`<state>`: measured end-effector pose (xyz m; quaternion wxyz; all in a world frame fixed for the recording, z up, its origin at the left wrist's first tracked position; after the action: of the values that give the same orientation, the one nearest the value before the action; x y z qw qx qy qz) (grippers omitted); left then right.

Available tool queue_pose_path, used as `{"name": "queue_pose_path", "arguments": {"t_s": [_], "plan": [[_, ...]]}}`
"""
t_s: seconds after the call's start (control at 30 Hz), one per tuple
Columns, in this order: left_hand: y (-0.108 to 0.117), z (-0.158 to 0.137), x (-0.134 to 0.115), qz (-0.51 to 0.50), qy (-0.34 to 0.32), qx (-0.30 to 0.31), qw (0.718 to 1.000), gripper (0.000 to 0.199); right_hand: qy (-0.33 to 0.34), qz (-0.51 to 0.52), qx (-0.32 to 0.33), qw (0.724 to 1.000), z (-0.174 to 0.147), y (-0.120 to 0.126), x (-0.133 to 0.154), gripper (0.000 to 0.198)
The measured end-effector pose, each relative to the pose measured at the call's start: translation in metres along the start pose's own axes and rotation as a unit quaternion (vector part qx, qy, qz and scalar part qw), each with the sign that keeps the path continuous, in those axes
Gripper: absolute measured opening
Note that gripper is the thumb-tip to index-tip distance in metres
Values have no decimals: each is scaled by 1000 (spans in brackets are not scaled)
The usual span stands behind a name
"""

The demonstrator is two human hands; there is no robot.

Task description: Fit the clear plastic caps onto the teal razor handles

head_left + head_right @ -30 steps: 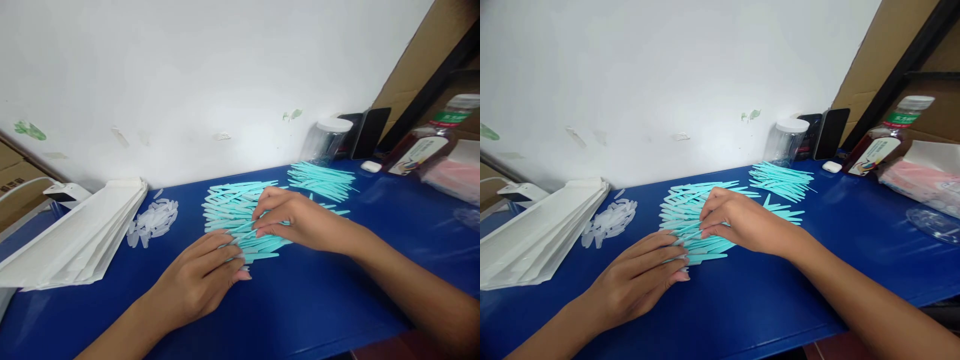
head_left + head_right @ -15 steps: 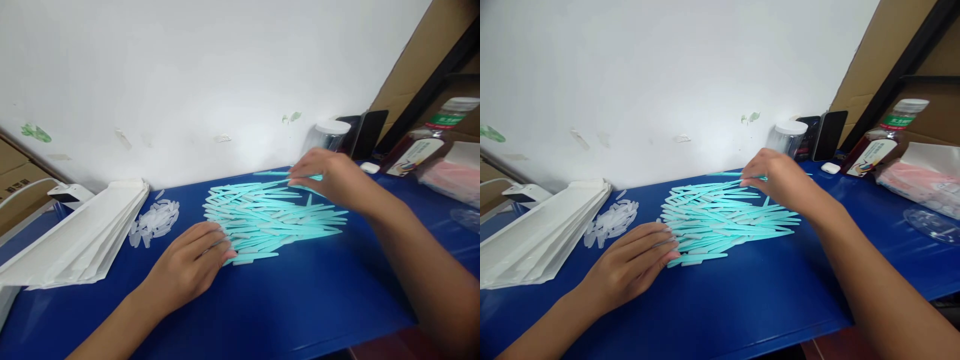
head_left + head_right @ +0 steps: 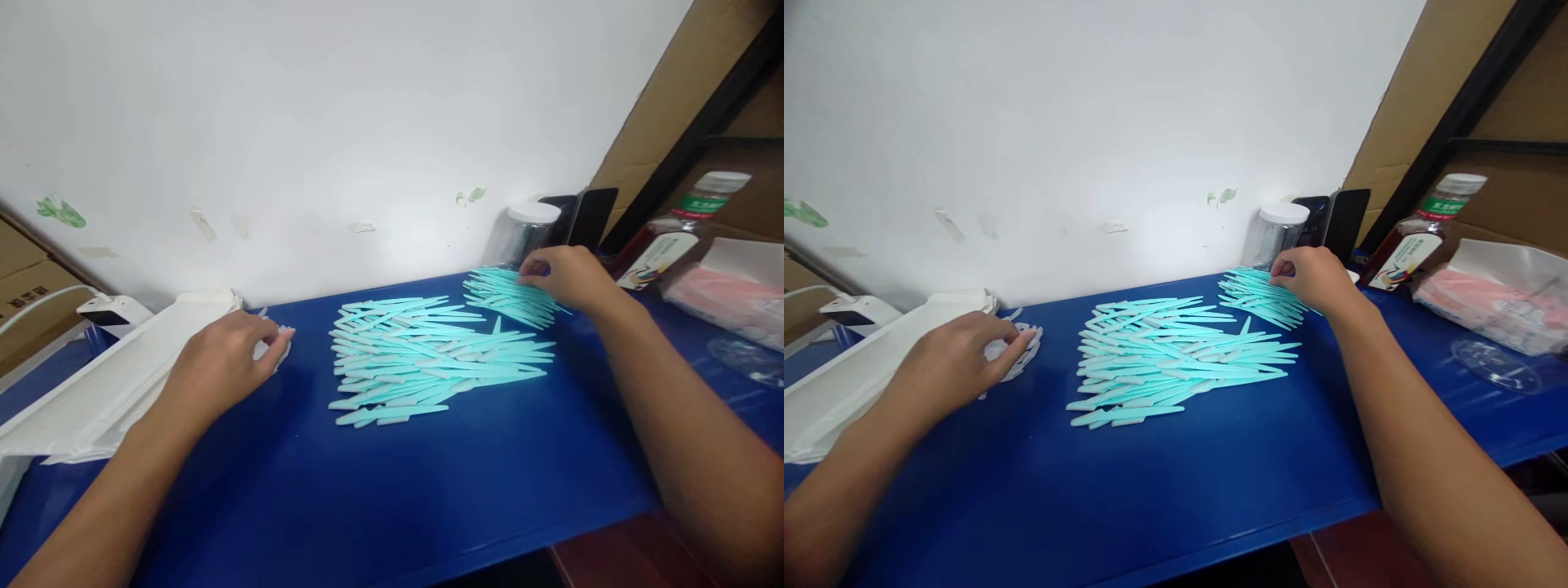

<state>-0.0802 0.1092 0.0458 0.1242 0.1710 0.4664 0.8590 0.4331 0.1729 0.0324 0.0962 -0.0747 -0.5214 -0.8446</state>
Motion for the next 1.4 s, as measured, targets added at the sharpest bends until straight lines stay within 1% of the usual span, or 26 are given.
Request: {"name": "queue_pose_path", "arguments": {"t_s": [0.07, 0.17, 0.27, 0.37, 0.43, 0.5, 0.63, 0.7, 0.8, 0.93, 1.0, 1.13, 1.23, 1.33, 1.4], "plan": [[-3, 0, 14, 26, 34, 50, 998, 45, -2, 3, 2, 1000, 0, 0, 2, 11], [-9, -1, 25, 34, 59, 101, 993, 44, -6, 7, -10, 1000, -1, 4, 9, 23], [-14, -2, 26, 45, 74, 140, 986, 45, 4, 17, -18, 1000, -2, 7, 22, 30], [-15, -4, 25, 60, 95, 174, 978, 47, 25, 24, -17, 999, -4, 7, 35, 33], [-15, -4, 24, 71, 106, 187, 974, 49, 41, 24, -14, 999, -4, 6, 43, 34], [-13, -4, 24, 84, 109, 184, 973, 52, 51, 22, -16, 998, -4, 5, 47, 33], [-12, -5, 25, 112, 108, 158, 975, 58, 67, 35, -27, 997, -6, 6, 54, 32], [-13, -6, 27, 123, 105, 152, 975, 58, 74, 47, -28, 996, -9, 6, 60, 31], [-15, -9, 32, 129, 88, 137, 978, 48, 79, 66, -15, 995, -12, 6, 68, 32], [-16, -13, 41, 118, 40, 66, 990, 37, 79, 83, -1, 993, -15, 7, 76, 31], [-16, -15, 44, 113, 26, 46, 992, 34, 79, 85, -1, 993, -15, 8, 77, 29], [-15, -15, 42, 155, 16, 51, 986, 37, 78, 92, 3, 993, -15, 7, 77, 29], [-11, -12, 38, 176, 34, 65, 982, 40, 83, 107, 11, 991, -16, 6, 80, 30], [-5, -7, 34, 163, 66, 72, 982, 43, 90, 139, 36, 985, -20, 6, 91, 32], [-2, -4, 25, 120, 67, 58, 989, 44, 100, 185, 71, 975, -25, 6, 104, 33]]}}
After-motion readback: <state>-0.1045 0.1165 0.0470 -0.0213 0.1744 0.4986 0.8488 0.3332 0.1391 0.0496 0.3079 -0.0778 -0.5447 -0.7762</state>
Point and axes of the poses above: each hand's wrist, its own z-axis towards the middle knuckle, its own y-axis out of the back of the hand, x = y × z, the point moved 5 cm from there along z, towards the middle knuckle, and after that the axes turned 7 degrees about -x, right-handed, at the moved point
